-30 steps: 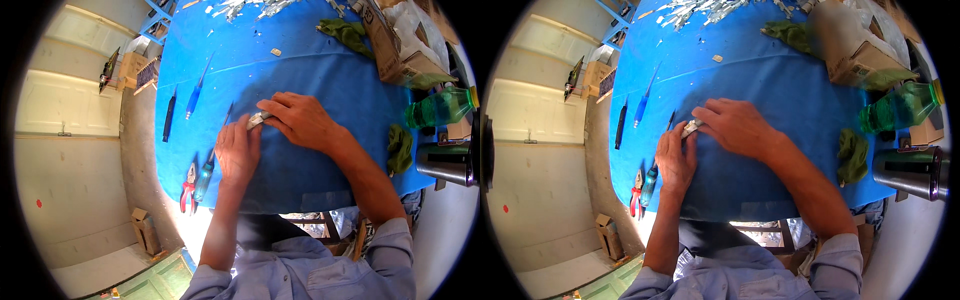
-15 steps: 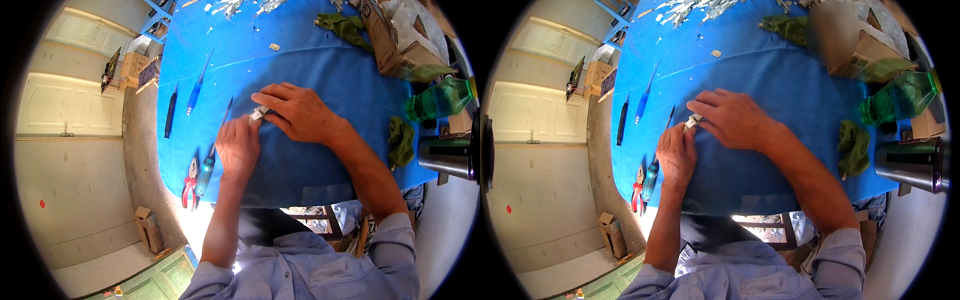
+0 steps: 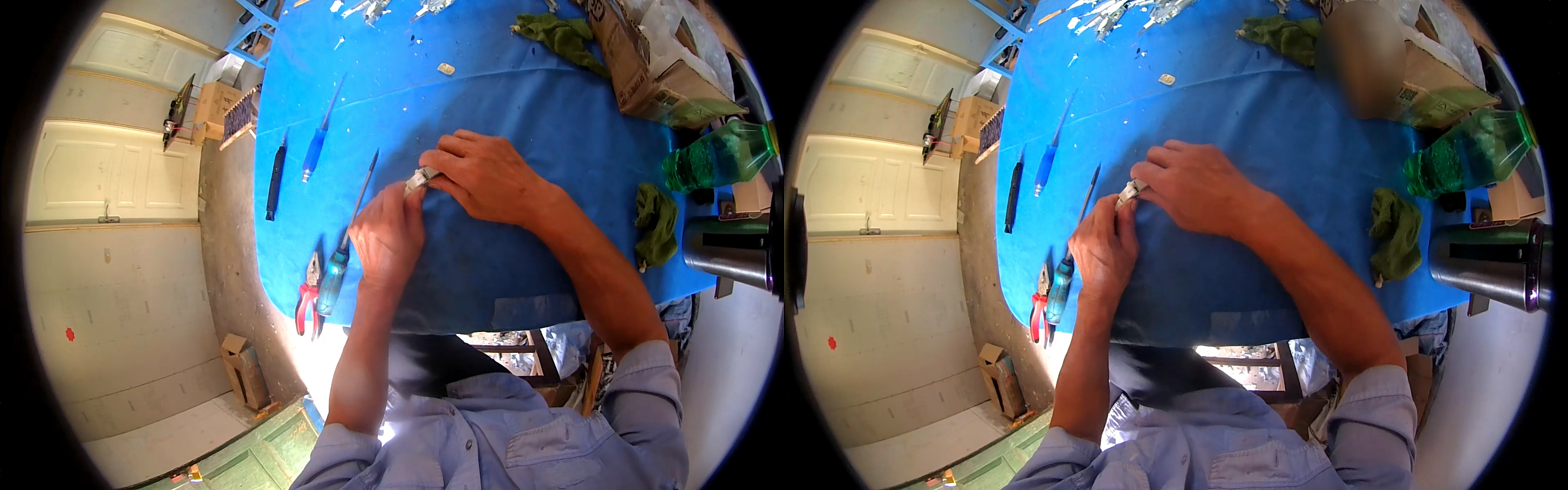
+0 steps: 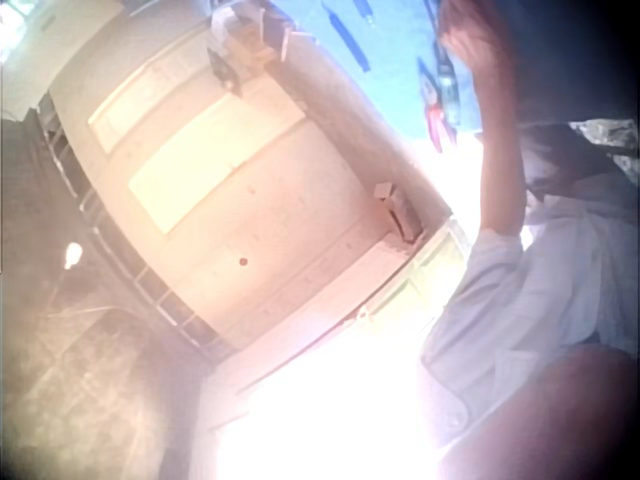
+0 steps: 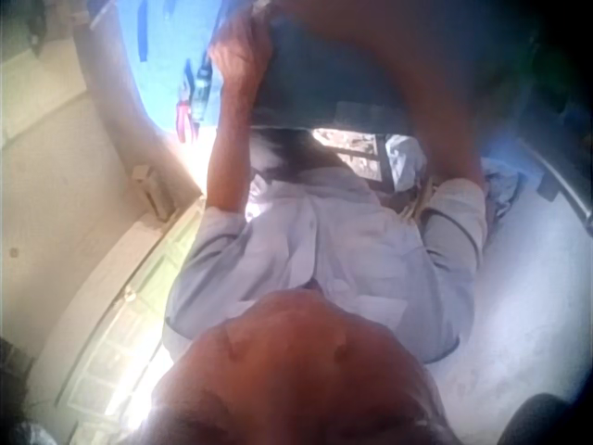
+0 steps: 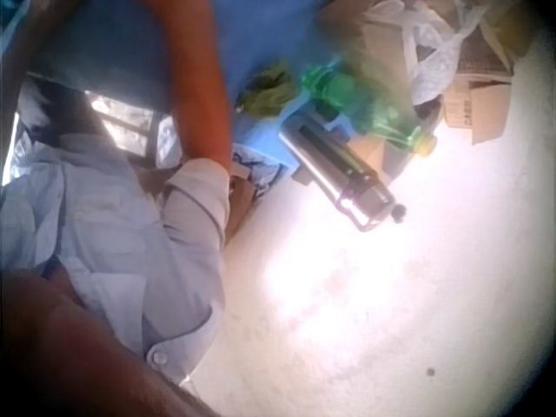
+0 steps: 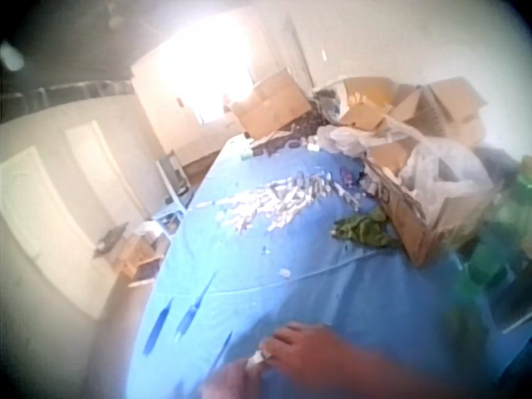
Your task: The person disassembles a mechanical hardware component by removing plastic covers and using a screwdriver to unscrew internal fasteners.
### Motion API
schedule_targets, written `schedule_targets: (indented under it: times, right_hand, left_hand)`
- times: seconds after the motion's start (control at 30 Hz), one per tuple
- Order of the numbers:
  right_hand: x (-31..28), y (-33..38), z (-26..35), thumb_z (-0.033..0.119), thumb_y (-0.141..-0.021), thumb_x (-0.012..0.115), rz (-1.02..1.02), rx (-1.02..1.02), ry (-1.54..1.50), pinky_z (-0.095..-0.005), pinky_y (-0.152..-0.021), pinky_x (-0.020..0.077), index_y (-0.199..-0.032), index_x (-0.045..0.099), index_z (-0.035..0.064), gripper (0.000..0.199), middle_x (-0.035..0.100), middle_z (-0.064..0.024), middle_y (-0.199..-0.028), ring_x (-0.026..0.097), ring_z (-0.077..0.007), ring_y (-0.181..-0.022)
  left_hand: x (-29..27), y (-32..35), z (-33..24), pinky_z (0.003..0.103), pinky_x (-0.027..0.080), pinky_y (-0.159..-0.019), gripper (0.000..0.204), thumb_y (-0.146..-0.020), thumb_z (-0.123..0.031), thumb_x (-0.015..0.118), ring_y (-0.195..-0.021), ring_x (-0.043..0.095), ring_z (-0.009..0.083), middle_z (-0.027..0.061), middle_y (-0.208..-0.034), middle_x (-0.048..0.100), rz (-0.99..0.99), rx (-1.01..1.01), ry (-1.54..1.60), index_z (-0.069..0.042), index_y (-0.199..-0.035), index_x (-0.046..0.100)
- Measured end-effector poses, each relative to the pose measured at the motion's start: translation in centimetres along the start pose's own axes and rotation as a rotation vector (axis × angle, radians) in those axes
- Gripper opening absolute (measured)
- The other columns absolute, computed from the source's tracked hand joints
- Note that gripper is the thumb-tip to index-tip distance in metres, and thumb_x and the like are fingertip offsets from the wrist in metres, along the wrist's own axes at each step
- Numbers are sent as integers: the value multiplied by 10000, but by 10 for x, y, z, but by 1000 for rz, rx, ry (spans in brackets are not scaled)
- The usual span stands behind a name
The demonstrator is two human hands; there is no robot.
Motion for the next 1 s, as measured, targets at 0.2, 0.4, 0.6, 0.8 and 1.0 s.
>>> schedule_targets:
  times: [0.2, 0.4, 0.6, 0.8, 1.0]
  right_hand:
    - [3, 0, -3, 177, -898, 685, 4, 19, 10, -411, -718, 508, -1016, 640, 66, 167, 615, -78, -868, 612, -296, -834]
    - [5, -1, -2, 199, -898, 685, 9, 52, 35, -410, -739, 517, -995, 659, 77, 157, 635, -72, -878, 627, -287, -868]
    - [8, -2, -3, 204, -900, 681, -10, 69, 53, -416, -745, 520, -956, 654, 83, 136, 644, -75, -876, 637, -286, -883]
    - [11, -3, -2, 199, -899, 675, 13, 105, 75, -426, -736, 523, -927, 637, 83, 126, 648, -83, -873, 646, -293, -887]
    - [13, -4, 2, 181, -883, 677, 14, 134, 107, -439, -711, 529, -901, 619, 85, 113, 653, -83, -879, 653, -298, -888]
  left_hand:
    - [2, 0, 1, 436, 474, -538, 133, -959, -190, 673, -588, 639, 329, 126, -651, 625, 14, -28, -19, -74, -912, 627]
    - [3, 1, 3, 437, 463, -515, 162, -964, -206, 669, -565, 634, 322, 117, -629, 619, 11, -62, -50, -85, -878, 605]
    - [1, 0, 4, 443, 449, -486, 199, -967, -221, 666, -534, 618, 334, 116, -603, 604, -4, -94, -48, -94, -834, 593]
    - [1, 0, 7, 459, 444, -480, 235, -970, -241, 663, -528, 611, 352, 122, -585, 591, -15, -123, -46, -99, -801, 586]
    - [2, 1, 11, 472, 443, -479, 257, -977, -255, 653, -532, 606, 368, 127, -588, 594, -3, -180, -68, -101, -788, 575]
Point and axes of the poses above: each hand's wrist, its own y-axis away from the middle knuckle, its own x-axis out of the palm, z = x × y, the point moved 8 cm from there along -y, towards the middle knuckle
